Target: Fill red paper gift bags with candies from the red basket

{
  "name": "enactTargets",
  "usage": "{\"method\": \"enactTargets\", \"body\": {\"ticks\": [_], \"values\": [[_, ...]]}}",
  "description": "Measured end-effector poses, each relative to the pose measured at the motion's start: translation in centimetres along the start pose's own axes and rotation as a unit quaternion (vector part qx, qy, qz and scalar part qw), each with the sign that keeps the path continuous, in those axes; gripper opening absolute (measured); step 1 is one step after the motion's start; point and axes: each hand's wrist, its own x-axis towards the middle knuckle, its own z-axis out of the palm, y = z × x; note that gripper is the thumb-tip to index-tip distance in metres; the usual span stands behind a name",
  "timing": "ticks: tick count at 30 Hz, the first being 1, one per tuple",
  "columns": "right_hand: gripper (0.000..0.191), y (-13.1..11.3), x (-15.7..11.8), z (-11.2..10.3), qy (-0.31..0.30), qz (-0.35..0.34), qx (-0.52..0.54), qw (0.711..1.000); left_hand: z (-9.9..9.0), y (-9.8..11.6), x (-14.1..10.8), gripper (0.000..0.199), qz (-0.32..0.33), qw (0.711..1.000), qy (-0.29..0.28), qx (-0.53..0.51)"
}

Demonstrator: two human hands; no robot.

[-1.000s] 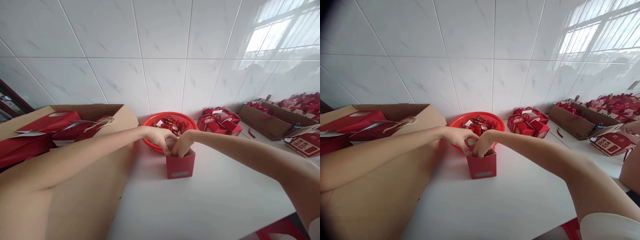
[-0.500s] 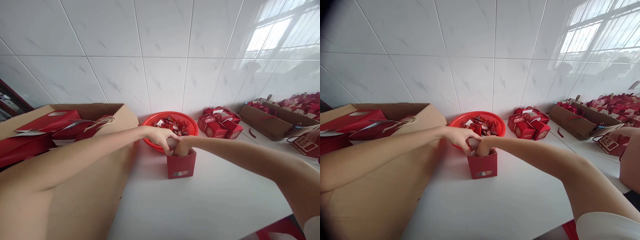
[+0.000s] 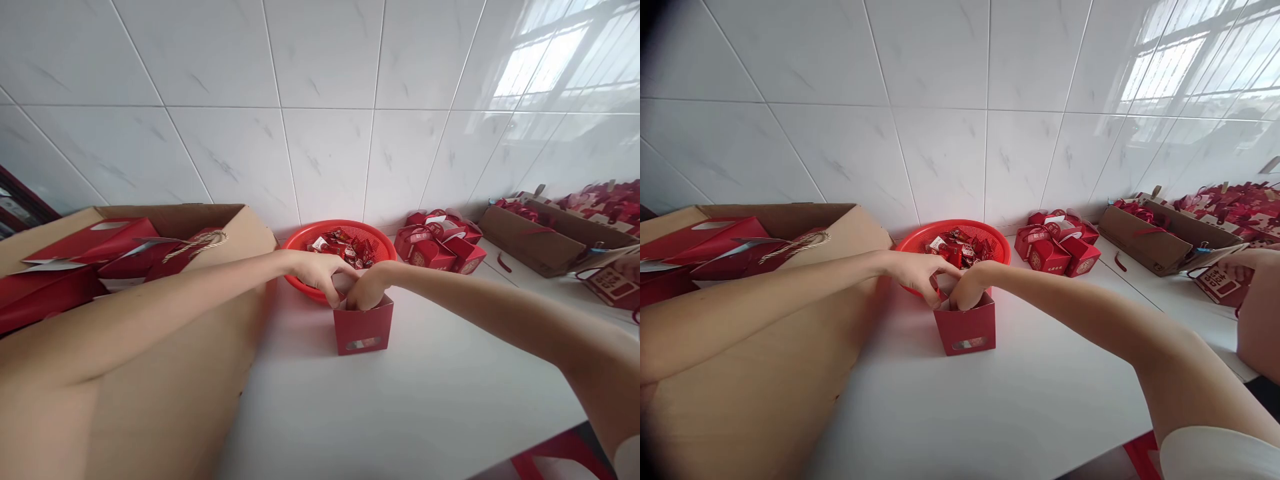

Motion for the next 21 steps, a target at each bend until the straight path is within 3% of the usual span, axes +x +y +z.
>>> {"method": "enactTargets", "body": {"ticks": [3,5,10,12,15,18,21], "values": [[0.022,-0.2,-1.4,-2.0,-0.205,0.002,0.059,0.977,0.1,0.2,0.0,0.038,0.01,1.0,-0.008,-0.004],[0.012,-0.2,-2.8,-3.6,-0.226,-0.034,0.109,0.967,0.2,0.3,0.0,0.037,0.006,1.0,-0.003,0.004],[0.025,0.3,-7.3,-6.0,-0.048,-0.162,0.142,0.975,0.2,0.2,-0.1,0.059,-0.035,0.999,0.018,0.033],[0.025,1.1,-8.9,-5.7,0.045,-0.168,0.183,0.968,0.2,0.1,0.0,0.065,-0.041,0.998,0.012,0.045],[0.03,3.1,-10.4,-3.7,0.177,-0.118,0.238,0.948,0.2,0.1,0.1,0.061,-0.02,0.997,0.009,0.068],[0.051,5.3,-11.1,-0.9,0.215,-0.068,0.222,0.949,0.2,0.4,0.0,0.057,-0.007,0.997,0.014,0.082],[0.077,6.5,-11.4,1.5,0.207,-0.065,0.221,0.951,0.2,0.6,-0.2,0.054,-0.012,0.996,0.011,0.083]]}}
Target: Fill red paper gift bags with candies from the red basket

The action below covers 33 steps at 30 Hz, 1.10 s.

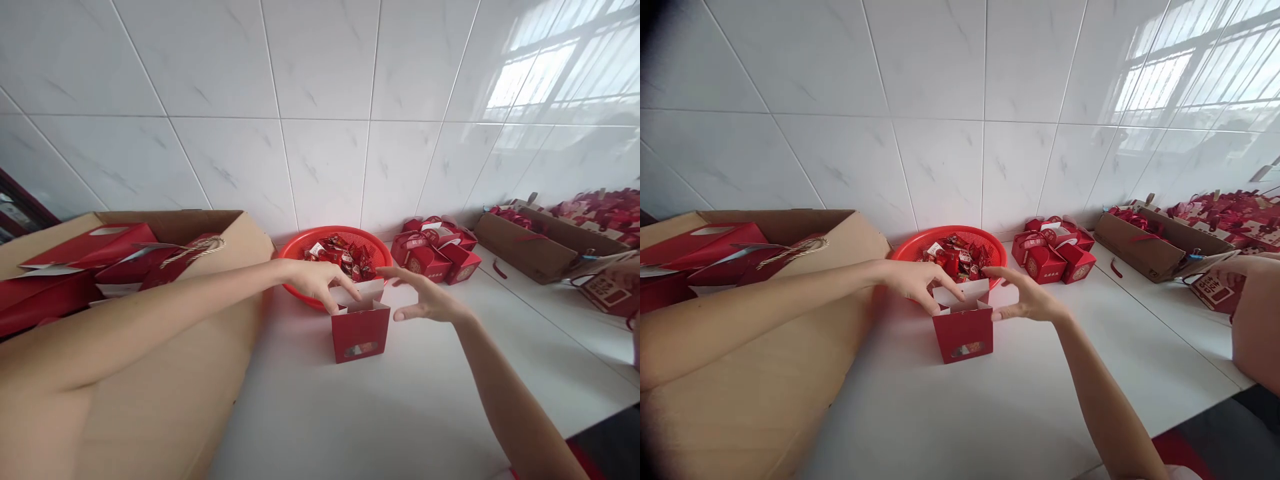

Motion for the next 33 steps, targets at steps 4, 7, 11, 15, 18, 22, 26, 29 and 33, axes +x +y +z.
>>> {"method": "enactTargets", "body": {"ticks": [4,7,11,15,18,22,26,29,33], "values": [[0.046,0.8,-0.5,2.1,-0.028,-0.007,0.048,0.998,0.0,-0.1,-0.1,0.053,0.01,1.0,0.0,-0.003],[0.028,0.9,-0.3,3.6,0.02,0.017,0.081,0.996,0.1,-0.5,0.0,0.054,0.03,0.999,-0.003,-0.014],[0.027,1.4,0.0,4.9,0.095,0.037,0.111,0.989,0.2,-0.9,0.1,0.05,0.033,0.999,0.032,-0.027],[0.031,2.0,-0.1,5.4,0.132,0.04,0.127,0.982,0.2,-0.9,0.1,0.055,0.01,0.994,0.101,-0.045],[0.033,2.1,-0.2,5.6,0.156,0.046,0.145,0.976,0.4,-0.6,0.2,0.082,-0.003,0.991,0.126,-0.046],[0.034,1.9,-0.3,5.8,0.161,0.054,0.2,0.965,0.9,-0.2,0.4,0.053,-0.015,0.993,0.115,0.003],[0.035,1.5,-0.4,5.8,0.163,0.073,0.254,0.951,1.0,-0.3,0.7,0.025,0.017,0.989,0.148,-0.01],[0.031,1.0,-0.4,5.6,0.172,0.074,0.301,0.935,0.7,-0.5,0.8,0.024,0.042,0.981,0.184,-0.035],[0.029,0.3,-0.4,5.4,0.192,0.061,0.312,0.928,0.4,-0.9,0.9,0.026,0.062,0.973,0.218,-0.052]]}}
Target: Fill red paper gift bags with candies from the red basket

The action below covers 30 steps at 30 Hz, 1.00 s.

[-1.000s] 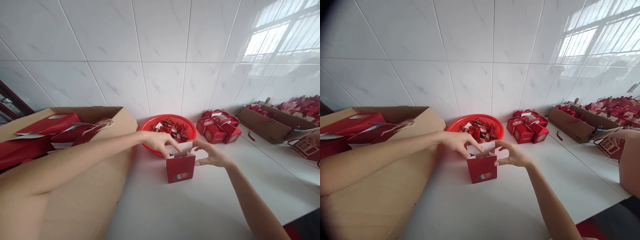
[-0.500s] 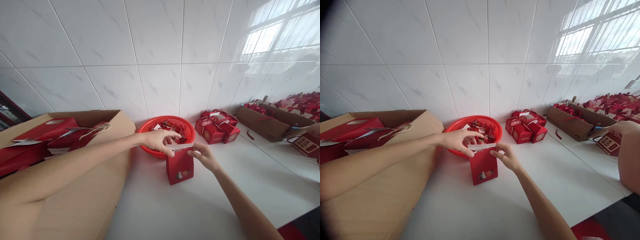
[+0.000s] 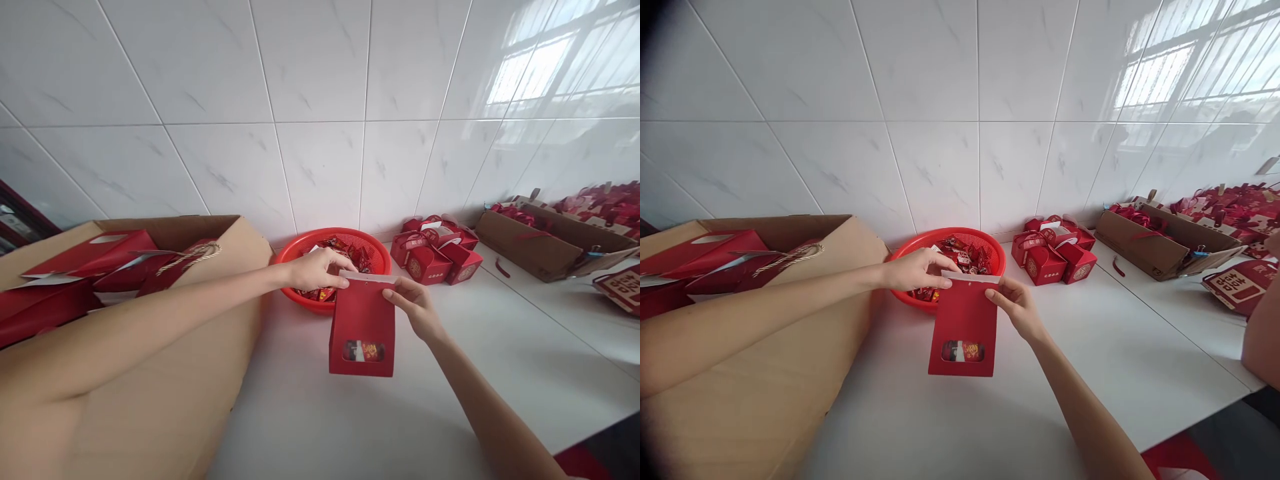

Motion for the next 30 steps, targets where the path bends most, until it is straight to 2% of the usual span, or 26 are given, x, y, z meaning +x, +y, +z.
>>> {"method": "enactTargets", "body": {"ticks": [6,11,14,19,26,30], "values": [[0.037,-1.8,0.8,0.0,0.034,-0.054,-0.067,0.996,-0.8,0.4,0.1,0.025,0.054,0.994,0.07,-0.06],[0.037,-3.8,2.3,-0.1,0.051,-0.133,-0.085,0.986,-1.7,1.0,0.0,0.025,0.084,0.988,0.112,-0.063],[0.039,-4.5,3.3,0.2,0.057,-0.146,-0.11,0.981,-1.9,0.9,-0.1,0.024,0.092,0.984,0.141,-0.061],[0.037,-4.8,5.0,0.5,0.049,-0.1,-0.101,0.989,-2.0,0.6,-0.2,0.023,0.08,0.982,0.169,-0.035],[0.036,-4.6,5.8,-0.3,-0.027,-0.007,-0.039,0.999,-1.8,0.7,-0.6,0.019,0.086,0.977,0.197,-0.014],[0.035,-4.6,5.9,-0.4,-0.038,-0.002,-0.038,0.999,-1.6,0.4,-0.6,0.018,0.113,0.969,0.218,0.02]]}}
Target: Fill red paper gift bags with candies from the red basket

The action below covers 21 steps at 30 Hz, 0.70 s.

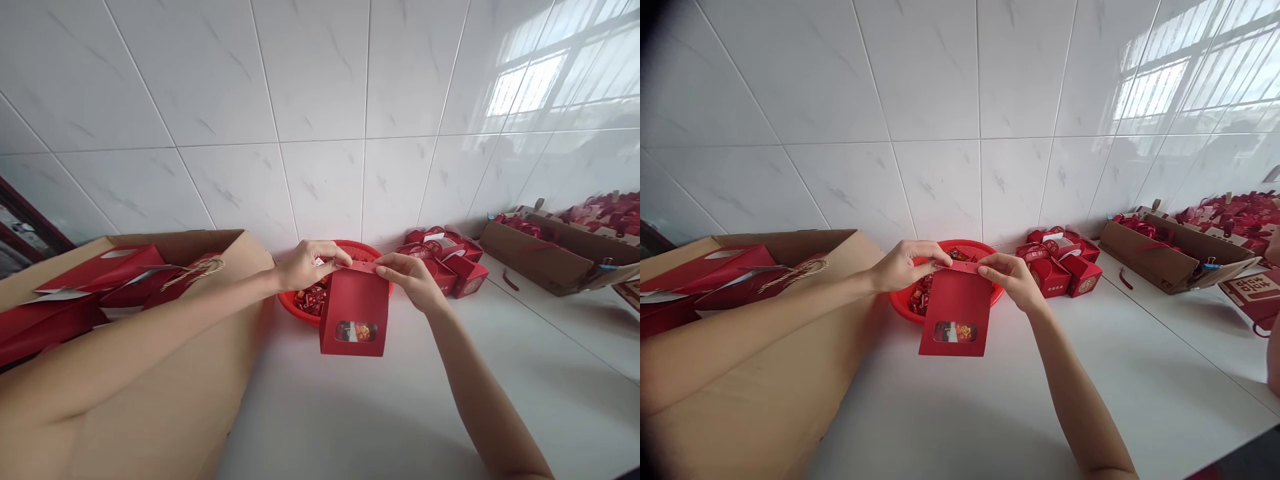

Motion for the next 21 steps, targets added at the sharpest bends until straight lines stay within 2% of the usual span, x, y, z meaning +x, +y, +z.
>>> {"method": "enactTargets", "body": {"ticks": [5,8,10,13,15,18,21], "values": [[0.036,0.48,0.29,0.33,0.033,-0.025,0.011,0.999,-0.2,-0.5,-0.04,0.018,0.044,0.999,-0.014,0.014],[0.035,0.67,0.28,0.47,0.031,-0.029,0.009,0.999,-0.62,-0.54,-0.19,0.018,0.036,0.998,-0.05,0.009],[0.035,0.74,0.22,0.52,0.034,-0.029,0.008,0.999,-0.79,-0.44,-0.23,0.022,0.001,0.998,-0.065,-0.002],[0.034,0.76,0.13,0.59,0.042,-0.032,0.01,0.999,-0.74,-0.25,-0.08,0.033,-0.096,0.993,-0.067,-0.031],[0.034,0.74,0.08,0.65,0.043,-0.035,0.007,0.998,-0.61,-0.23,0.05,0.036,-0.145,0.984,-0.096,-0.044],[0.032,0.67,0.01,0.74,0.036,-0.041,-0.006,0.999,-0.47,-0.36,0.1,0.042,-0.182,0.966,-0.168,-0.07],[0.031,0.55,-0.05,0.77,0.026,-0.042,-0.009,0.999,-0.37,-0.44,0.02,0.038,-0.2,0.951,-0.193,-0.135]]}}
